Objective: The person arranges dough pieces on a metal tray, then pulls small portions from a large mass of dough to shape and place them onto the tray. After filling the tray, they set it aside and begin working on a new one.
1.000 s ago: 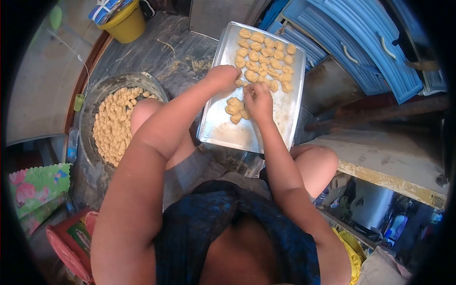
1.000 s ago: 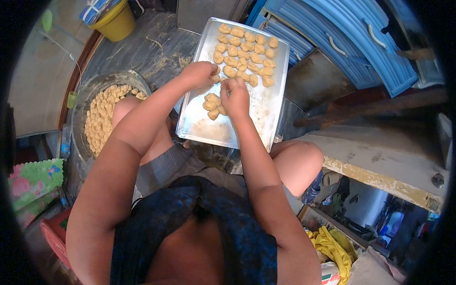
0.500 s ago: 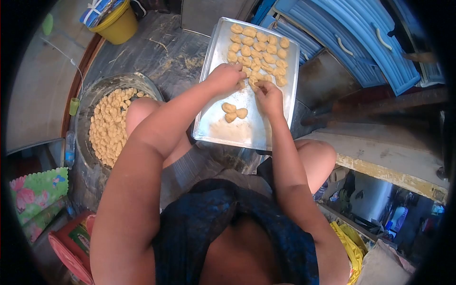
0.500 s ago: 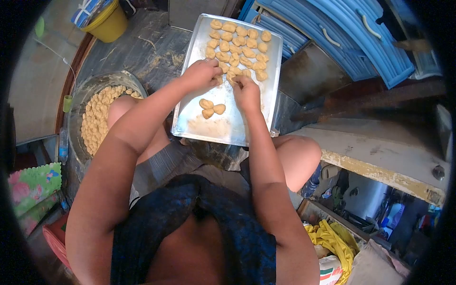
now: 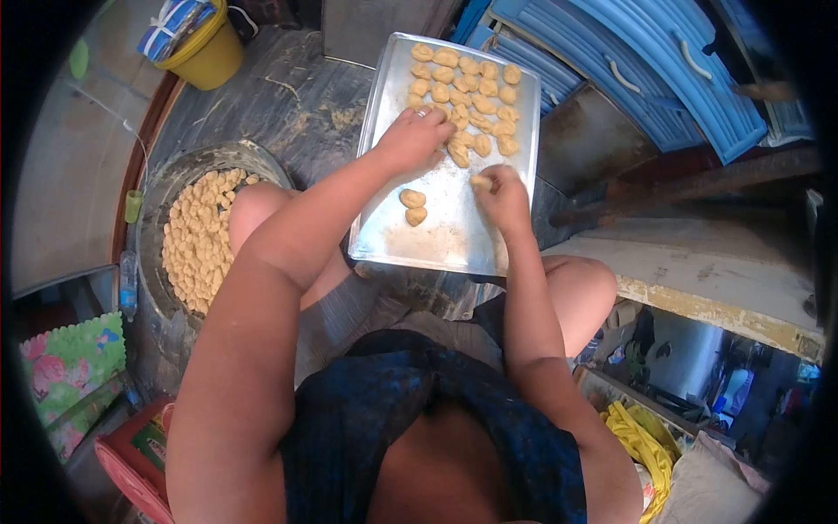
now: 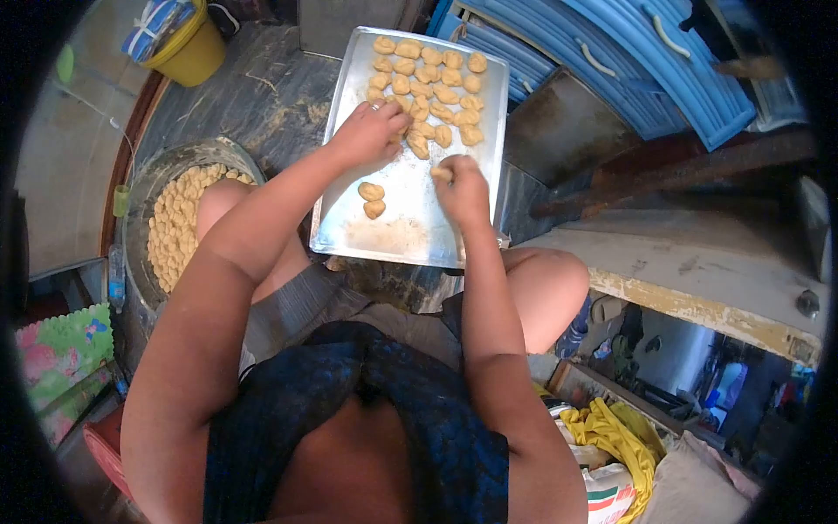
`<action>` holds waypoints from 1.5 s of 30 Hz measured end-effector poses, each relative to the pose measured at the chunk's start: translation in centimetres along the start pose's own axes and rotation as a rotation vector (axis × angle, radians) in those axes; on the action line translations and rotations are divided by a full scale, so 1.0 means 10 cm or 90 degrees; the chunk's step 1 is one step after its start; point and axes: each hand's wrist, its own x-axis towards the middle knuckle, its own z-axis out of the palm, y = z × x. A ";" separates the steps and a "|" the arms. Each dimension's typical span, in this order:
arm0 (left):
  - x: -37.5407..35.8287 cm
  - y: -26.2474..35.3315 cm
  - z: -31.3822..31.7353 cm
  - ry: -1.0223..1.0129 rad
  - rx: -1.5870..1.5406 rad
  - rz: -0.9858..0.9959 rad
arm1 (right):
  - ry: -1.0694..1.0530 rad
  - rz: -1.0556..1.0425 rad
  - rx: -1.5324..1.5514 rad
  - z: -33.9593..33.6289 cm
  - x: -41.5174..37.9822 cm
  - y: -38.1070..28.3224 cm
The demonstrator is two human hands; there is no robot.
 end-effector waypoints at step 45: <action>0.06 0.12 0.20 0.037 -0.017 0.078 | 0.212 -0.083 -0.107 -0.02 0.20 0.10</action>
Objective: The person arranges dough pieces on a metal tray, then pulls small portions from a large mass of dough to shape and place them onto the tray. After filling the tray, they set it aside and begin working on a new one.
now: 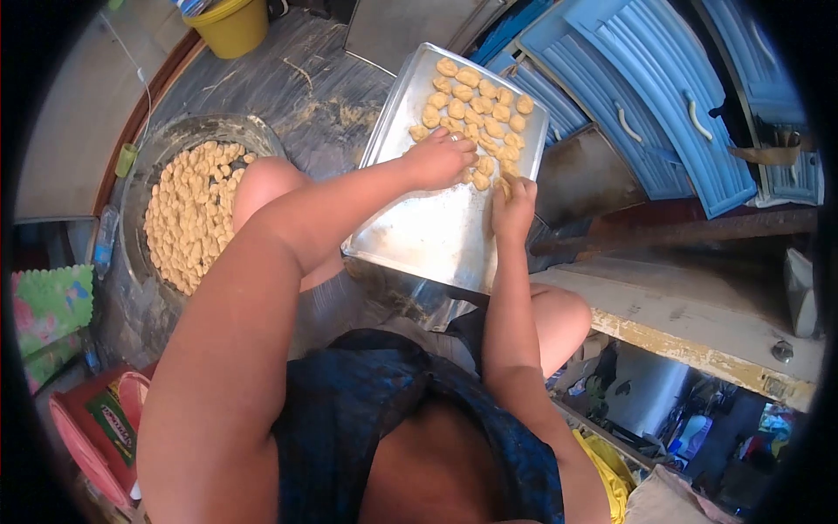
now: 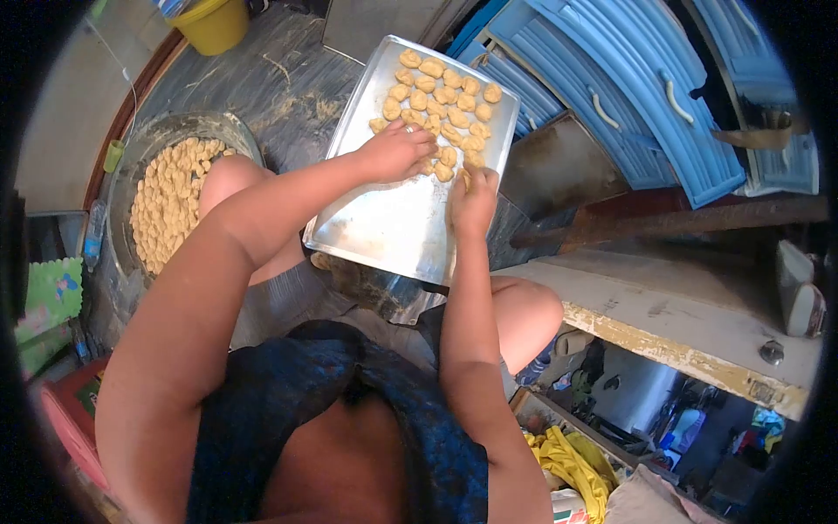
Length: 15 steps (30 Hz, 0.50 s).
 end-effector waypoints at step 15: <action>0.10 0.03 -0.10 -0.219 0.049 -0.078 | -0.201 -0.195 -0.018 0.22 0.83 -0.39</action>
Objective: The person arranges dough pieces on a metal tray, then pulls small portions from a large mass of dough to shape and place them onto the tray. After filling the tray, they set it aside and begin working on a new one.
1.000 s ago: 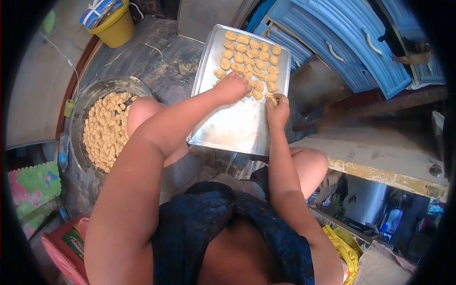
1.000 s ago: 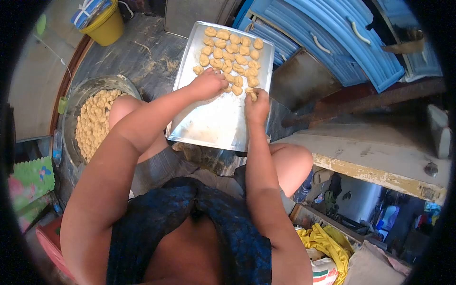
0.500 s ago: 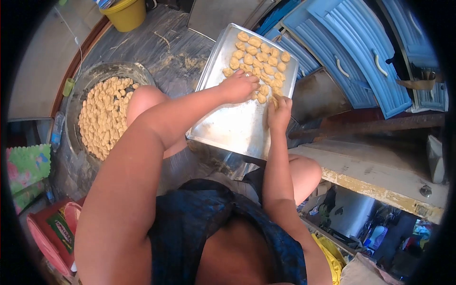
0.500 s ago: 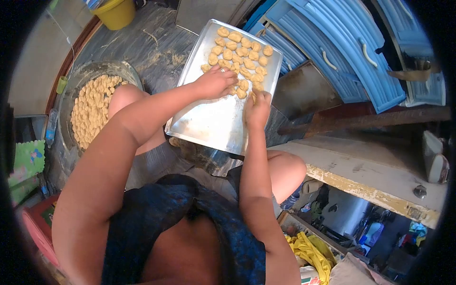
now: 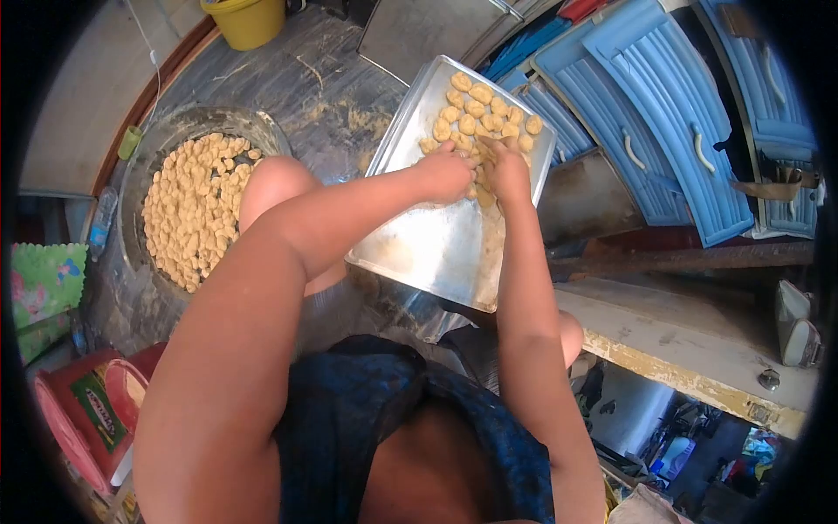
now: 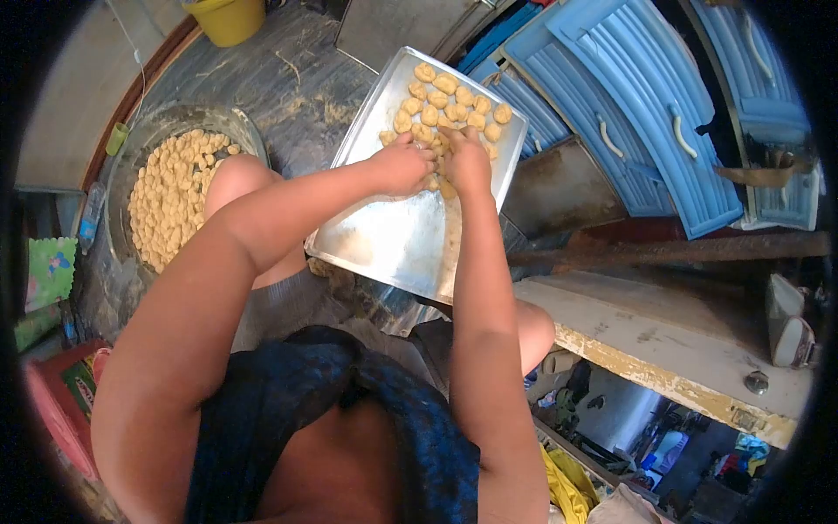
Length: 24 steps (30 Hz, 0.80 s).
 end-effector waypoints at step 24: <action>-0.04 -0.21 0.08 0.167 0.003 -0.045 | 0.073 0.192 0.033 0.20 -0.04 0.16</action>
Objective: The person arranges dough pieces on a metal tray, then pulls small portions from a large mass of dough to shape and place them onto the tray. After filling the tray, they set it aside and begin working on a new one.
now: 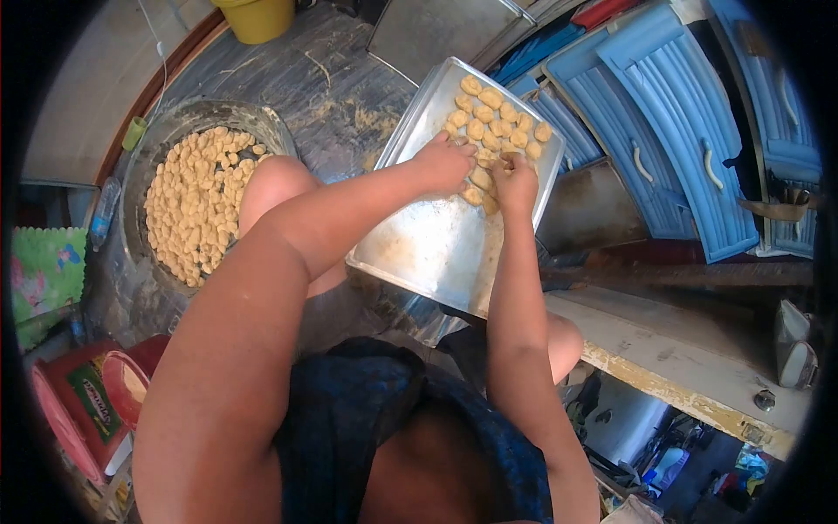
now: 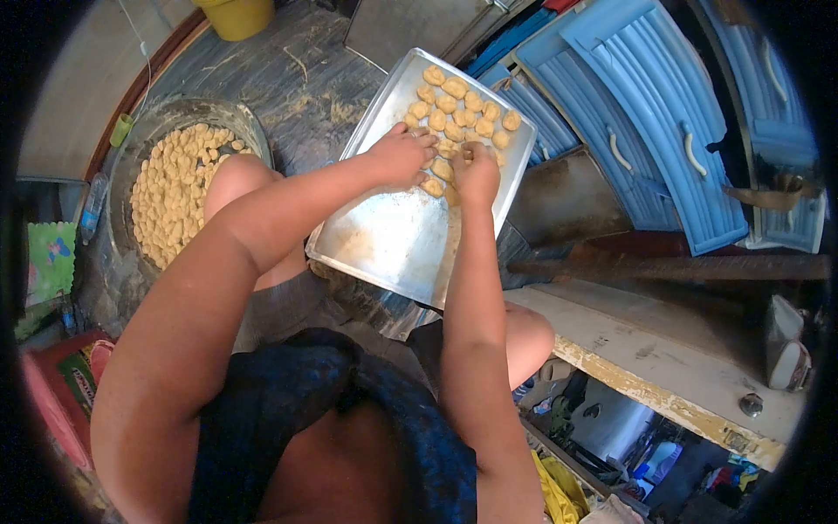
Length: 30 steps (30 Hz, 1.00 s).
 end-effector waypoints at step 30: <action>-0.01 0.18 0.03 -0.058 -0.042 0.058 | -0.049 0.048 0.009 -0.15 -0.33 0.19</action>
